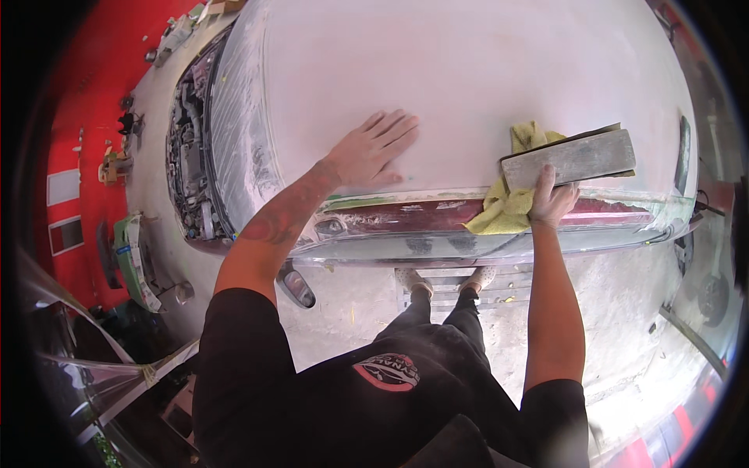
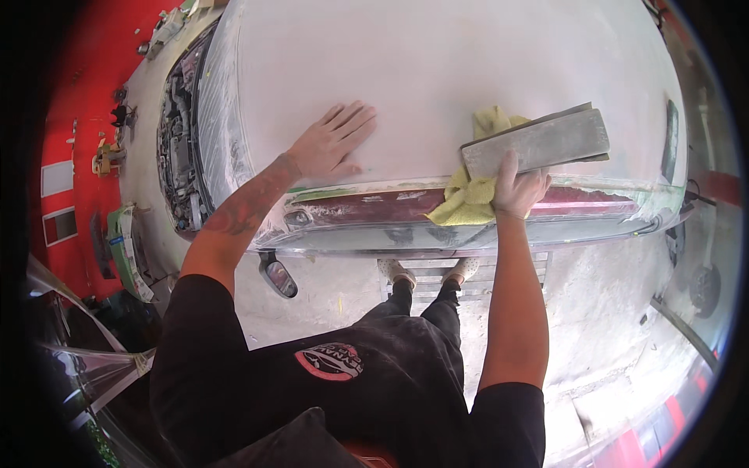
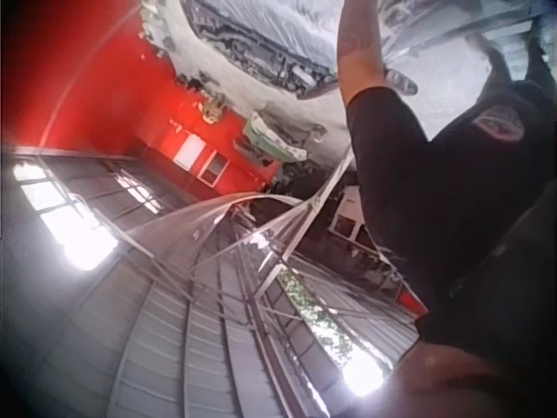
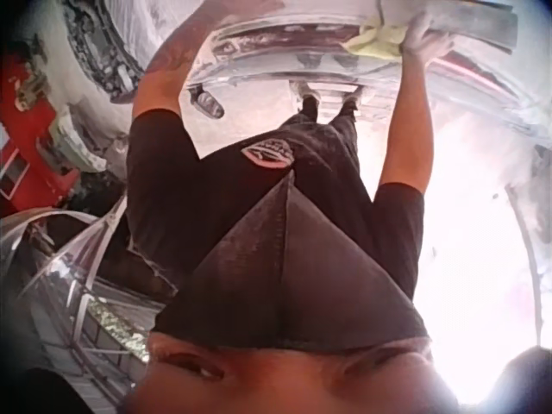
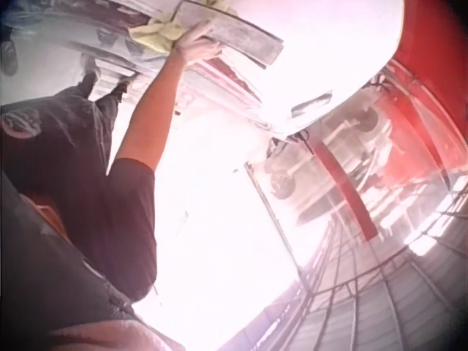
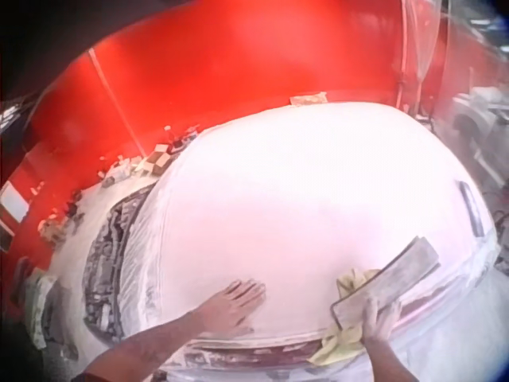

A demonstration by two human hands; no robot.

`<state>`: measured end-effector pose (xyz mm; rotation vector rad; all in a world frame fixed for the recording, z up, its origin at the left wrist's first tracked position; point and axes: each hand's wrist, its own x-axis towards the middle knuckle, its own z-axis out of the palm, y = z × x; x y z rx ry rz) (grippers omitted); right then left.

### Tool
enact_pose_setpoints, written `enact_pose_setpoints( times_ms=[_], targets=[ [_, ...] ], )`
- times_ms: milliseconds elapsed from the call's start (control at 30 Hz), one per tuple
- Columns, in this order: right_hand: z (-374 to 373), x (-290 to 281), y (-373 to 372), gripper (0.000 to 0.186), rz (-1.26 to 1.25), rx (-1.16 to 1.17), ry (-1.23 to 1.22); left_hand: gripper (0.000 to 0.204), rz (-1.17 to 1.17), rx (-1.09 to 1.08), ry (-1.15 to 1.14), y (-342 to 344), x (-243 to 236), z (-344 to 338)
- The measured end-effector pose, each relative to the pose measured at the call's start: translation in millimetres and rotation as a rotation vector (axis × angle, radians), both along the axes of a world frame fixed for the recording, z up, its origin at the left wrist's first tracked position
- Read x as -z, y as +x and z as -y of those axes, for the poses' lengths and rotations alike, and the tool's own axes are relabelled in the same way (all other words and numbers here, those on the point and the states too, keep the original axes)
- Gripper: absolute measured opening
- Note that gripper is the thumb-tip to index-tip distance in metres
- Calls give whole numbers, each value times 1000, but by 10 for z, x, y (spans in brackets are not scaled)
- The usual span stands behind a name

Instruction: The person wipes down the roof of a car with a cloth and sands the surface using a sanding block.

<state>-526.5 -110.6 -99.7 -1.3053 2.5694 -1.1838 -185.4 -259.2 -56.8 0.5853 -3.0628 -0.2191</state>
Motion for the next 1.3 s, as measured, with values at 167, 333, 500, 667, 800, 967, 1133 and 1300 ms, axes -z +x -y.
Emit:
enact_pose_setpoints(
  times_ms=[167,333,500,667,800,967,1133,1300],
  targets=[
    [-16,10,4,57,-17,-14,-30,78,-110,214,15,-1027,-23,213],
    [-31,41,-42,62,1,-23,-68,78,-98,255,17,-719,7,200],
    [-27,70,-88,61,26,-13,-48,78,-29,141,2,-71,27,111],
    [15,51,-59,60,46,2,-113,79,-47,42,24,420,110,-35],
    [13,69,-118,61,68,-15,-97,80,-13,-49,36,716,137,-188],
    [21,174,-186,70,47,14,-147,81,50,-190,42,1141,238,-444],
    [24,259,-214,69,62,-10,-127,82,118,-351,18,1546,356,-737],
    [21,106,-93,69,55,34,-103,78,29,-576,81,1584,365,-911]
  ],
)
